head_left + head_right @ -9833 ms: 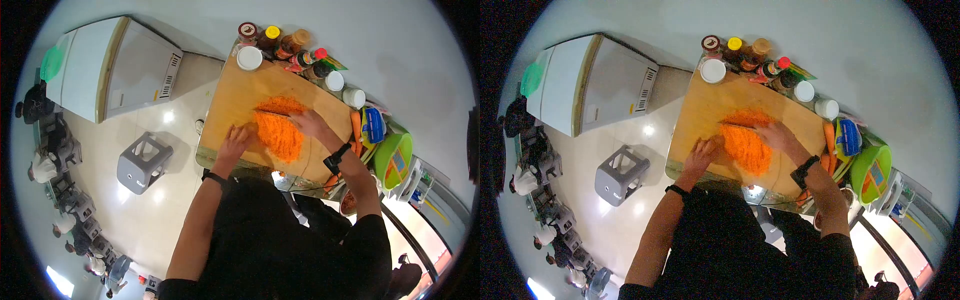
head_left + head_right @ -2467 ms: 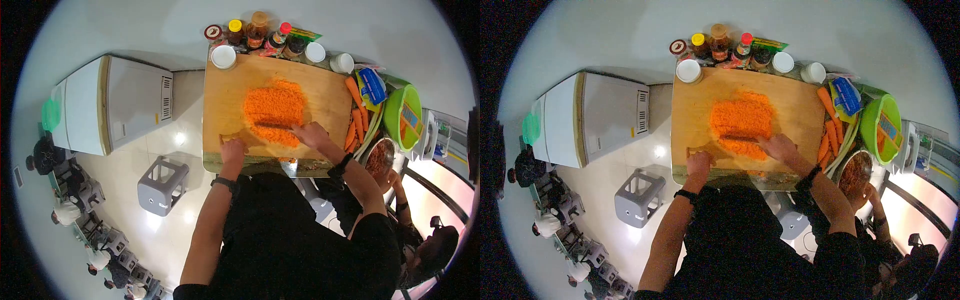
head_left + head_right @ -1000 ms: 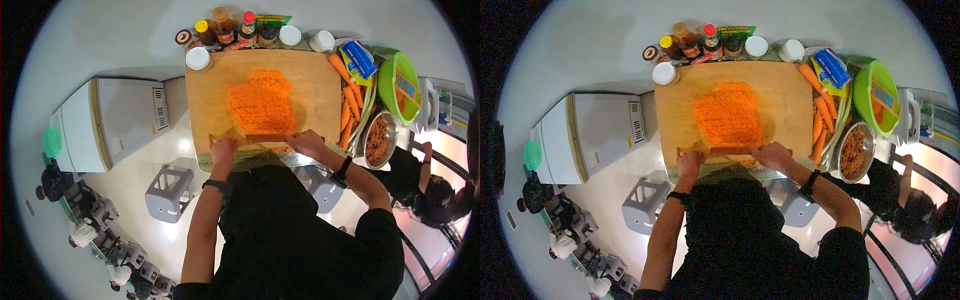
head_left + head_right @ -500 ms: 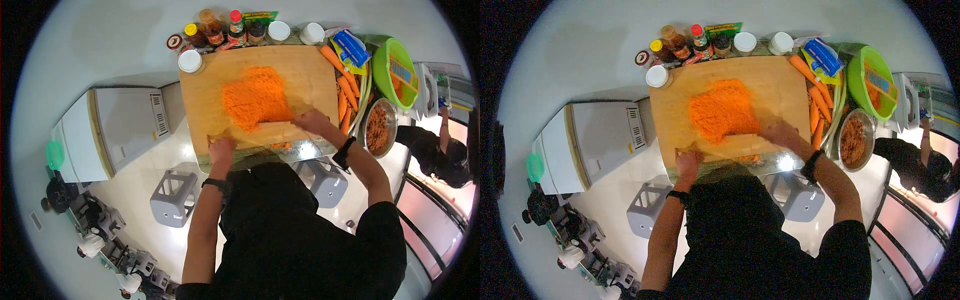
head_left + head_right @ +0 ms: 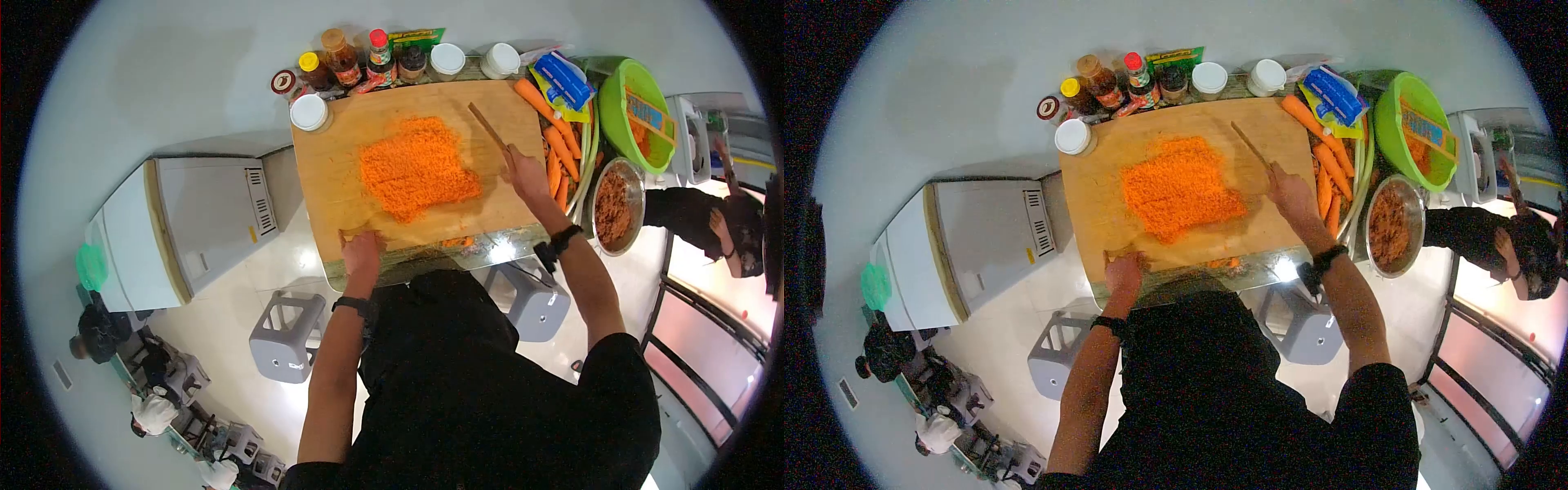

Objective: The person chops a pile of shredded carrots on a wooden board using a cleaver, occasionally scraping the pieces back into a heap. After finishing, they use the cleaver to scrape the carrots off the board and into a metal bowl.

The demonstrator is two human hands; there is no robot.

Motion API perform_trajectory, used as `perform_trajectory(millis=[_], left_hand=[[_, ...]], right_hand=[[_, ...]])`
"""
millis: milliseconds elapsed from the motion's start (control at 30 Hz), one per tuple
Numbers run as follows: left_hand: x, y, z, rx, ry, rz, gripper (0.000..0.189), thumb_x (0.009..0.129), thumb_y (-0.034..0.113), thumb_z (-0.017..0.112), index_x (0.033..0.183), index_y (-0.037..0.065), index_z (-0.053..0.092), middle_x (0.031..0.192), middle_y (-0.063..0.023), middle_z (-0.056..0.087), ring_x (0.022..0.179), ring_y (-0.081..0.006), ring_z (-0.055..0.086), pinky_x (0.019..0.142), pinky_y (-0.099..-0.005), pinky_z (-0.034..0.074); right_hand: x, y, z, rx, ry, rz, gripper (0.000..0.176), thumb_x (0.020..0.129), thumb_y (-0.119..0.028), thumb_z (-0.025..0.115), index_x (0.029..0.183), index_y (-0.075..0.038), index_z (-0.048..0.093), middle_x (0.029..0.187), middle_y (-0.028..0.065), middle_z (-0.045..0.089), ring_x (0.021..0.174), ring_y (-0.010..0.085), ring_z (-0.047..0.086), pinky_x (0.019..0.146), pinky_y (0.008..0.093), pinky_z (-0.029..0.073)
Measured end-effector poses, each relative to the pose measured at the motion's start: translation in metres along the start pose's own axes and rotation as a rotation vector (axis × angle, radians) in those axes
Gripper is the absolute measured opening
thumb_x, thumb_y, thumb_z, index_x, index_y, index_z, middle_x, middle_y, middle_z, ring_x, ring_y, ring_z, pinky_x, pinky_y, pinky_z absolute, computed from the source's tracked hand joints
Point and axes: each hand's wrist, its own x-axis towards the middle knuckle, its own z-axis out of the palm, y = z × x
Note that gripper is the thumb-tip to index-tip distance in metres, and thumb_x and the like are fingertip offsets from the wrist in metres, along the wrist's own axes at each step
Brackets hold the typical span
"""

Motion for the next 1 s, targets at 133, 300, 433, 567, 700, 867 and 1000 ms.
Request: perform_trajectory(millis=[133, 300, 433, 567, 700, 867, 1000], left_hand=[[0.000, -0.002, -0.004, -0.016, 0.019, 0.034, 0.028, 0.095, 0.032, 0.055, 0.087, 0.011, 0.071, 0.080, -0.0139, 0.072, 0.079, -0.0301, 0.072, 0.070, -0.0442, 0.056], [0.000, -0.010, -0.004, -0.064, -0.041, 0.096, 0.034, 0.095, 0.038, 0.053, 0.092, 0.010, 0.072, 0.082, -0.0153, 0.072, 0.082, -0.0325, 0.071, 0.073, -0.0470, 0.056], [-0.001, -0.009, 0.007, -0.087, 0.005, 0.047, 0.041, 0.096, 0.043, 0.051, 0.091, 0.008, 0.073, 0.084, -0.0175, 0.072, 0.085, -0.0330, 0.070, 0.082, -0.0465, 0.053], [-0.001, -0.009, 0.003, -0.199, -0.004, 0.037, 0.045, 0.097, 0.045, 0.048, 0.091, 0.008, 0.073, 0.086, -0.0158, 0.072, 0.085, -0.0329, 0.070, 0.089, -0.0456, 0.051], [-0.004, -0.009, -0.001, -0.150, -0.086, 0.012, 0.044, 0.098, 0.045, 0.048, 0.094, 0.008, 0.073, 0.086, -0.0144, 0.073, 0.086, -0.0324, 0.070, 0.089, -0.0458, 0.051], [-0.007, -0.010, 0.000, -0.102, 0.021, 0.053, 0.041, 0.097, 0.043, 0.049, 0.089, 0.010, 0.072, 0.083, -0.0144, 0.072, 0.081, -0.0308, 0.071, 0.084, -0.0446, 0.053], [-0.007, -0.007, -0.005, -0.158, 0.006, 0.006, 0.040, 0.097, 0.042, 0.049, 0.087, 0.010, 0.071, 0.082, -0.0141, 0.072, 0.079, -0.0307, 0.071, 0.091, -0.0431, 0.050]], right_hand=[[0.019, -0.020, 0.041, -0.072, 0.146, 0.002, 0.034, 0.088, -0.012, 0.054, 0.122, -0.014, 0.060, 0.074, 0.0209, 0.066, 0.070, 0.0404, 0.067, 0.062, 0.0522, 0.054], [0.006, -0.070, 0.057, -0.168, 0.041, -0.141, 0.031, 0.090, -0.014, 0.051, 0.119, -0.014, 0.062, 0.079, 0.0182, 0.069, 0.073, 0.0384, 0.068, 0.064, 0.0497, 0.056], [0.000, -0.055, 0.054, -0.106, -0.090, -0.274, 0.038, 0.093, -0.017, 0.050, 0.131, -0.015, 0.054, 0.079, 0.0174, 0.067, 0.071, 0.0386, 0.066, 0.063, 0.0488, 0.055], [0.007, 0.003, 0.044, -0.120, 0.113, -0.359, 0.036, 0.098, -0.022, 0.048, 0.132, -0.016, 0.053, 0.076, 0.0198, 0.066, 0.069, 0.0416, 0.065, 0.064, 0.0490, 0.053], [0.008, 0.004, 0.017, 0.042, 0.222, -0.054, 0.032, 0.098, -0.021, 0.047, 0.129, -0.015, 0.056, 0.079, 0.0220, 0.067, 0.072, 0.0423, 0.066, 0.065, 0.0508, 0.053], [0.010, -0.013, 0.065, 0.005, 0.216, 0.085, 0.034, 0.100, -0.027, 0.047, 0.130, -0.016, 0.056, 0.077, 0.0265, 0.065, 0.072, 0.0448, 0.065, 0.063, 0.0524, 0.053], [0.003, -0.040, 0.062, -0.010, 0.062, -0.169, 0.040, 0.100, -0.032, 0.047, 0.138, -0.019, 0.051, 0.072, 0.0258, 0.064, 0.066, 0.0421, 0.066, 0.059, 0.0538, 0.052]])
